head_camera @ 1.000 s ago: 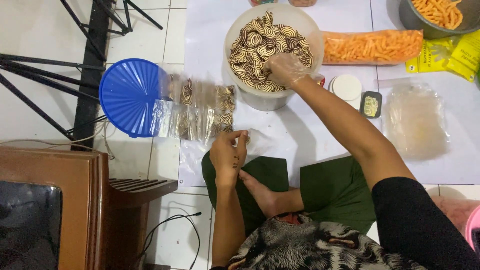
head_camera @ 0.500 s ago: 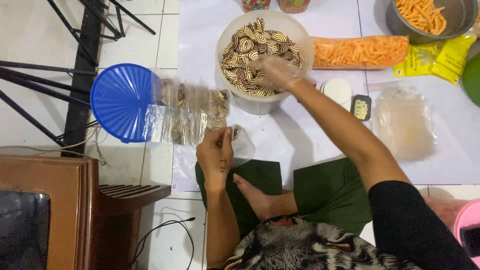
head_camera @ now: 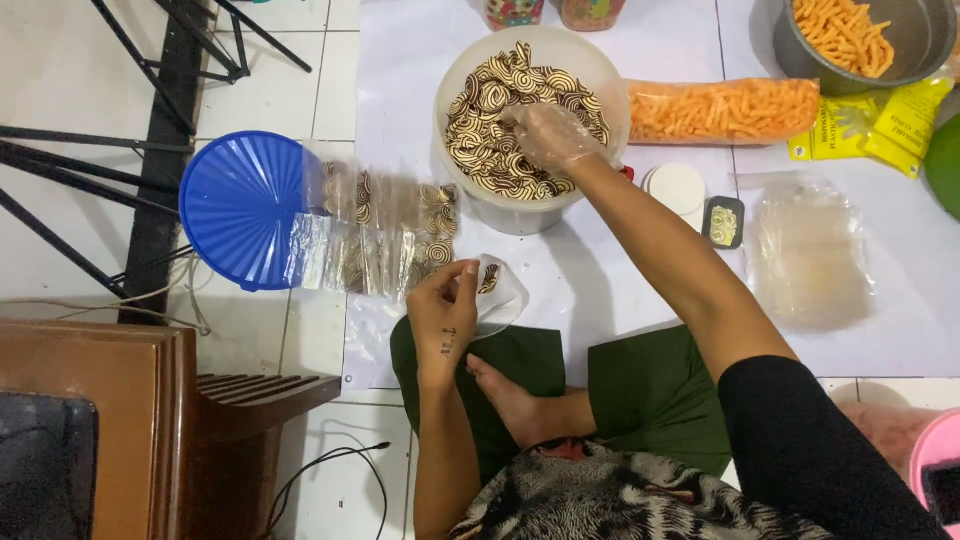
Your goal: Manually filling small plastic bags with spiral-shaped snacks while sitting on the floor.
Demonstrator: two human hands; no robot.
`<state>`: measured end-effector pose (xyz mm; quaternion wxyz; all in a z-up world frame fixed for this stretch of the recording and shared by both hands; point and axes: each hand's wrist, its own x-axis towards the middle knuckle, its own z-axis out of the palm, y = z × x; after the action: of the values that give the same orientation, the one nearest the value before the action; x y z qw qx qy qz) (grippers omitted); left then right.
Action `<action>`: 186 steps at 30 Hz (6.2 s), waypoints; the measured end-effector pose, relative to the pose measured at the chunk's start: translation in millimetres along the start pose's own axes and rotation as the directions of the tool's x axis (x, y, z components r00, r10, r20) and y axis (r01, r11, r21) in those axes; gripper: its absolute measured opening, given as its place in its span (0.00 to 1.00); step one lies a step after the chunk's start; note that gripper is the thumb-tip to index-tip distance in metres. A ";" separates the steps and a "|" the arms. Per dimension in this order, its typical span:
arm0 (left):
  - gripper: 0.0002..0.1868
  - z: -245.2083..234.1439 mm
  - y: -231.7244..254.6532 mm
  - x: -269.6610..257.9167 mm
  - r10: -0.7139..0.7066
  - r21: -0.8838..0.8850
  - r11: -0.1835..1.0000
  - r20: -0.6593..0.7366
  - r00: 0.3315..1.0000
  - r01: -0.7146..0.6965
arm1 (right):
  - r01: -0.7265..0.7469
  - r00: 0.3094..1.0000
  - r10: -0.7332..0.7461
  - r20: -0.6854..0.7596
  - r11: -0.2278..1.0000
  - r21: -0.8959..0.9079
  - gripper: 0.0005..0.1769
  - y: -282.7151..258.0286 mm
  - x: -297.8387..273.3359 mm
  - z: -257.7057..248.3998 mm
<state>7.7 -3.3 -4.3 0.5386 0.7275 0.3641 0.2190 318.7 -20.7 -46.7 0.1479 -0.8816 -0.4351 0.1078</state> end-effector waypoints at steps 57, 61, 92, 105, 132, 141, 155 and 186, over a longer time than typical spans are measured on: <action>0.15 11.4 -3.9 -7.1 0.089 -0.143 0.985 -0.072 0.993 -0.098 | -0.124 0.981 0.118 0.155 0.992 0.033 0.13 -7.1 -11.0 -38.1; 0.15 12.6 -7.3 -4.9 0.112 -0.123 0.985 -0.089 0.990 -0.123 | -0.123 0.992 0.109 0.055 0.910 0.396 0.14 10.3 0.9 -37.3; 0.11 30.3 26.1 15.1 0.106 -0.025 0.994 0.004 0.994 -0.106 | 0.496 0.857 -0.515 -0.025 0.810 0.312 0.06 -107.6 -211.6 -106.1; 0.25 44.6 15.6 26.7 0.098 -0.535 0.845 0.156 0.983 0.001 | 0.317 0.946 -0.320 -0.041 0.899 0.301 0.08 -93.0 -206.7 -77.5; 0.35 82.7 -69.9 14.1 0.432 -0.842 0.194 0.534 0.727 0.503 | 0.497 0.797 -0.342 -0.497 0.840 0.218 0.19 -34.5 -248.9 -129.5; 0.42 98.1 -85.2 -18.3 0.405 -0.679 0.289 0.725 0.557 0.675 | 0.299 0.954 -0.265 -0.141 0.882 0.364 0.21 -35.1 -230.1 -151.5; 0.27 98.6 -122.4 -0.5 0.269 -0.793 0.228 0.609 0.746 0.565 | 0.324 0.943 -0.315 -0.105 0.809 0.490 0.25 -24.3 -196.3 -123.6; 0.33 59.2 -162.7 34.2 0.003 -0.834 -0.087 0.547 0.837 0.546 | -0.141 0.975 0.118 0.188 0.984 0.113 0.19 53.8 -25.9 -53.9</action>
<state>23.8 11.1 -179.5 0.9794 0.0564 0.1288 0.1451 360.0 -81.5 -13.9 0.1555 -0.8837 -0.3806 0.2237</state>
